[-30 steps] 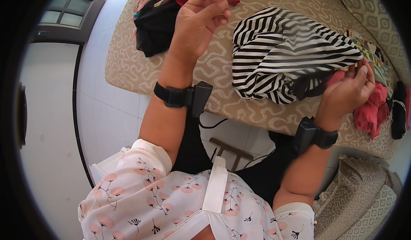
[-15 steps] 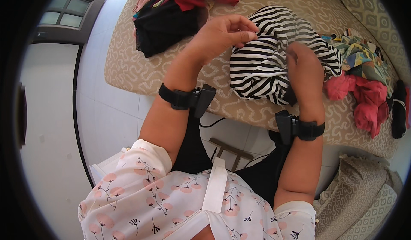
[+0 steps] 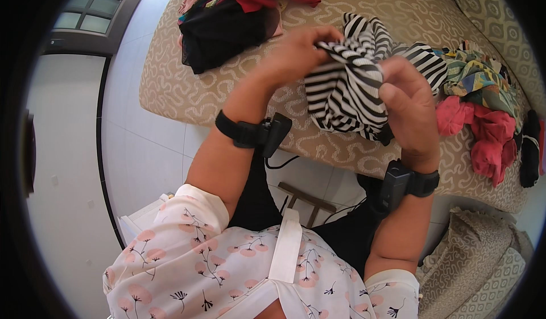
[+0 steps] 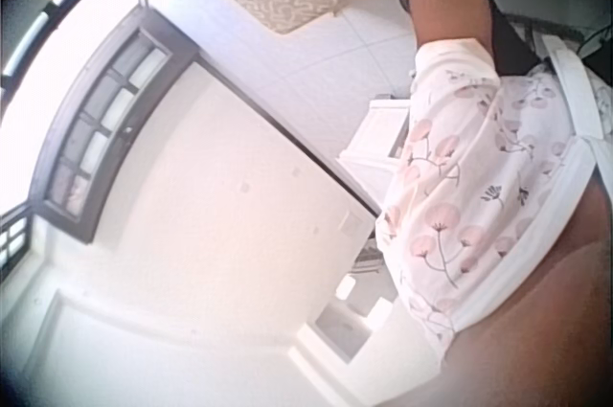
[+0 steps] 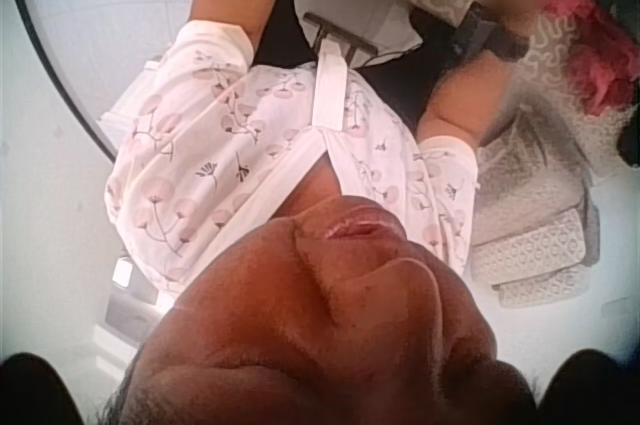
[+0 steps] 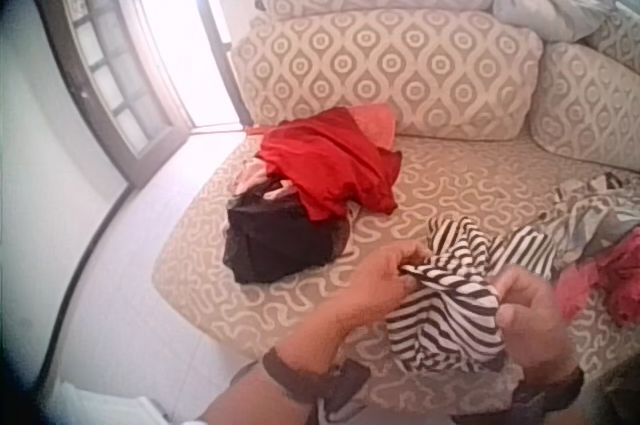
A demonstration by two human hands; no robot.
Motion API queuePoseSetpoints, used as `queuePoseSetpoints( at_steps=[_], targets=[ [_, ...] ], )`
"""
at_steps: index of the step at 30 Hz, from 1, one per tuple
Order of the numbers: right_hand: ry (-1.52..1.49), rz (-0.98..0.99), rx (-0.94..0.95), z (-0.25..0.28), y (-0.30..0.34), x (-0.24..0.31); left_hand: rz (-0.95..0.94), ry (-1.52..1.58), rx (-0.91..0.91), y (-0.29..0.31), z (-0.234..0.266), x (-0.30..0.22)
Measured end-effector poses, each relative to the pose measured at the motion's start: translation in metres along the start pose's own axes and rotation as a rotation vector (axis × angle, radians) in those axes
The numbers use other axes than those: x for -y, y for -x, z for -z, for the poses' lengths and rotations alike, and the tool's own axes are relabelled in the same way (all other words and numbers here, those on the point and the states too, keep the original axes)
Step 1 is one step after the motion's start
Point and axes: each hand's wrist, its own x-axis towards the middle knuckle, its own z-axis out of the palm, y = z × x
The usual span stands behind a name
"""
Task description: Folding various pieces of laundry on a bed or couch.
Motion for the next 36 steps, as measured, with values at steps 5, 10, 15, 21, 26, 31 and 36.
queuePoseSetpoints(
  at_steps=[5,10,15,21,26,31,36],
  targets=[
    [0.103,0.191,-0.445,0.009,-0.004,0.005,0.066,1.168,-0.373,-0.003,0.031,-0.028],
    [0.378,0.204,-0.680,0.028,-0.004,0.006,0.019,1.274,-0.567,-0.007,0.051,0.003],
    [1.181,-0.138,-0.481,0.015,-0.005,-0.011,0.024,1.173,-0.797,-0.013,0.051,0.029],
    [1.349,-0.115,-0.410,0.015,-0.004,-0.021,-0.104,1.094,-0.849,-0.012,0.052,0.033],
    [0.820,-0.065,-0.651,0.029,-0.006,-0.016,-0.118,1.056,-0.881,-0.012,0.053,0.029],
    [0.331,0.313,-0.873,0.054,0.001,-0.006,0.084,0.883,-0.761,-0.008,0.042,-0.009],
    [0.146,0.599,-0.956,0.041,-0.004,0.014,-0.073,0.742,-0.615,-0.006,0.038,-0.010]
  ],
)
